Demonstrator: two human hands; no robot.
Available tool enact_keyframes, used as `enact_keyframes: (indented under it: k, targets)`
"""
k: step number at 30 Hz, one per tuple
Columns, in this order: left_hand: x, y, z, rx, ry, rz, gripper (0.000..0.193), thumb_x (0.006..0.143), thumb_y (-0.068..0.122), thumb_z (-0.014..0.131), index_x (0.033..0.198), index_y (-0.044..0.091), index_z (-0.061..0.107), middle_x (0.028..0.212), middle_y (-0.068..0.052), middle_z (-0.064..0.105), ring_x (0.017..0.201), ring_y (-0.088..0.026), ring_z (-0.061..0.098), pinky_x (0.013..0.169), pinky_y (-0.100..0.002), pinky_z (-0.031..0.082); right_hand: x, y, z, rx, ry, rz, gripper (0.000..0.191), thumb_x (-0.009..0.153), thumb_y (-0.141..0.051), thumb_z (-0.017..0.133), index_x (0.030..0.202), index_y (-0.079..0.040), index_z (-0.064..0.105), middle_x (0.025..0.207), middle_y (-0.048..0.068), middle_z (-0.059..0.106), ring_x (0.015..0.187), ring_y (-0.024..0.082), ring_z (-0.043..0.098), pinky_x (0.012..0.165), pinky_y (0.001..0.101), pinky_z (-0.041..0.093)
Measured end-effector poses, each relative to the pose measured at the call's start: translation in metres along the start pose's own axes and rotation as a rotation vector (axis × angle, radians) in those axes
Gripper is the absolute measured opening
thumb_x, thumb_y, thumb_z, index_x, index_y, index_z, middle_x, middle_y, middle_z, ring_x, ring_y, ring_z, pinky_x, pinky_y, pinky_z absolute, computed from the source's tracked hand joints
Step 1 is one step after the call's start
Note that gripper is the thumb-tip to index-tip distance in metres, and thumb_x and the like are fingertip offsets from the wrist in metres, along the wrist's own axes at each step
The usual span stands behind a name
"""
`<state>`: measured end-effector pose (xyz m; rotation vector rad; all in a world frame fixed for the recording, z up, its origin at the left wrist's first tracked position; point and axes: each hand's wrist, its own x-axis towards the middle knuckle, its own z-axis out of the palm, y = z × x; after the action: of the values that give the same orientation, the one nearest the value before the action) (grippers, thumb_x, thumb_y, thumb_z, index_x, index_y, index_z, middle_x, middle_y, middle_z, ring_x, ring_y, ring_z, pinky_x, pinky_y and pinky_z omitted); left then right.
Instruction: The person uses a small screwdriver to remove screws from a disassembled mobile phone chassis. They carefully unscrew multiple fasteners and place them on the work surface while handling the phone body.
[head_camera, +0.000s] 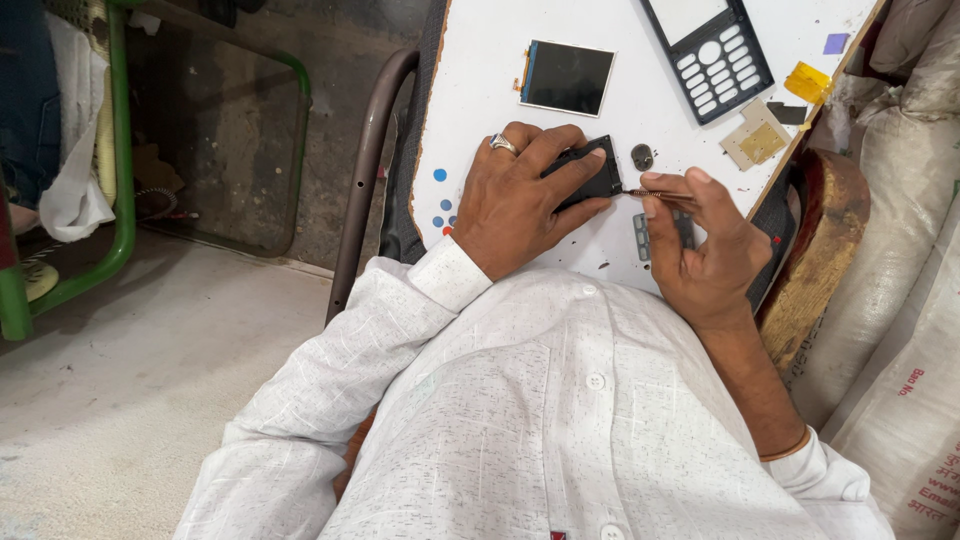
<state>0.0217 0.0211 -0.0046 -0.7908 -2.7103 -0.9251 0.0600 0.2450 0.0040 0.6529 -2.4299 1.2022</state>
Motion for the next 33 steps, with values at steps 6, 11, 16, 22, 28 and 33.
enact_keyframes:
  k: [6, 11, 16, 22, 28, 33]
  targets:
    - [-0.001, 0.000, 0.001, 0.003, 0.007, -0.001, 0.041, 0.088, 0.042, 0.084, 0.120, 0.017, 0.075, 0.122, 0.002, 0.062, 0.100, -0.021, 0.056, 0.084, -0.039, 0.047, 0.000, -0.002, -0.003, -0.123, -0.007, -0.054, 0.054, 0.105, 0.004, 0.076, 0.146, -0.009, 0.044, 0.110, 0.017, 0.076, 0.102, 0.026, 0.078, 0.082, 0.0308, 0.066]
    - [0.000, 0.000, 0.000, 0.005, -0.014, -0.006, 0.041, 0.087, 0.042, 0.085, 0.118, 0.017, 0.076, 0.121, 0.001, 0.063, 0.100, -0.021, 0.056, 0.081, -0.038, 0.047, 0.003, -0.001, -0.004, -0.169, 0.022, -0.088, 0.055, 0.101, 0.001, 0.082, 0.143, -0.010, 0.050, 0.104, 0.015, 0.077, 0.098, 0.025, 0.079, 0.078, 0.0307, 0.066]
    - [0.000, 0.002, -0.003, 0.010, 0.019, -0.009, 0.041, 0.087, 0.042, 0.085, 0.118, 0.017, 0.076, 0.121, 0.002, 0.062, 0.101, -0.021, 0.056, 0.083, -0.038, 0.048, 0.009, 0.002, -0.003, -0.208, 0.028, -0.121, 0.057, 0.101, -0.004, 0.086, 0.144, -0.009, 0.048, 0.100, 0.009, 0.077, 0.091, 0.021, 0.078, 0.073, 0.0301, 0.061]
    - [0.002, 0.002, -0.004, -0.004, 0.014, -0.018, 0.041, 0.086, 0.040, 0.086, 0.118, 0.017, 0.076, 0.122, 0.002, 0.062, 0.099, -0.023, 0.057, 0.083, -0.039, 0.048, 0.009, -0.003, -0.002, -0.143, -0.024, -0.138, 0.055, 0.104, 0.000, 0.077, 0.147, -0.007, 0.042, 0.113, 0.013, 0.076, 0.100, 0.022, 0.077, 0.077, 0.0288, 0.062]
    - [0.000, 0.003, -0.004, 0.026, 0.020, -0.024, 0.040, 0.086, 0.041, 0.085, 0.117, 0.017, 0.076, 0.122, 0.001, 0.062, 0.101, -0.024, 0.058, 0.084, -0.040, 0.048, 0.015, -0.002, 0.000, -0.191, -0.008, -0.144, 0.053, 0.101, 0.000, 0.083, 0.141, -0.010, 0.050, 0.104, 0.011, 0.077, 0.093, 0.021, 0.077, 0.075, 0.0302, 0.061]
    - [0.002, 0.002, -0.004, 0.000, 0.005, -0.036, 0.041, 0.087, 0.041, 0.085, 0.118, 0.017, 0.075, 0.123, 0.002, 0.062, 0.102, -0.024, 0.058, 0.084, -0.040, 0.048, 0.020, -0.001, 0.001, -0.141, -0.006, -0.091, 0.054, 0.099, -0.001, 0.083, 0.139, -0.008, 0.049, 0.102, 0.013, 0.076, 0.094, 0.022, 0.077, 0.077, 0.0315, 0.061]
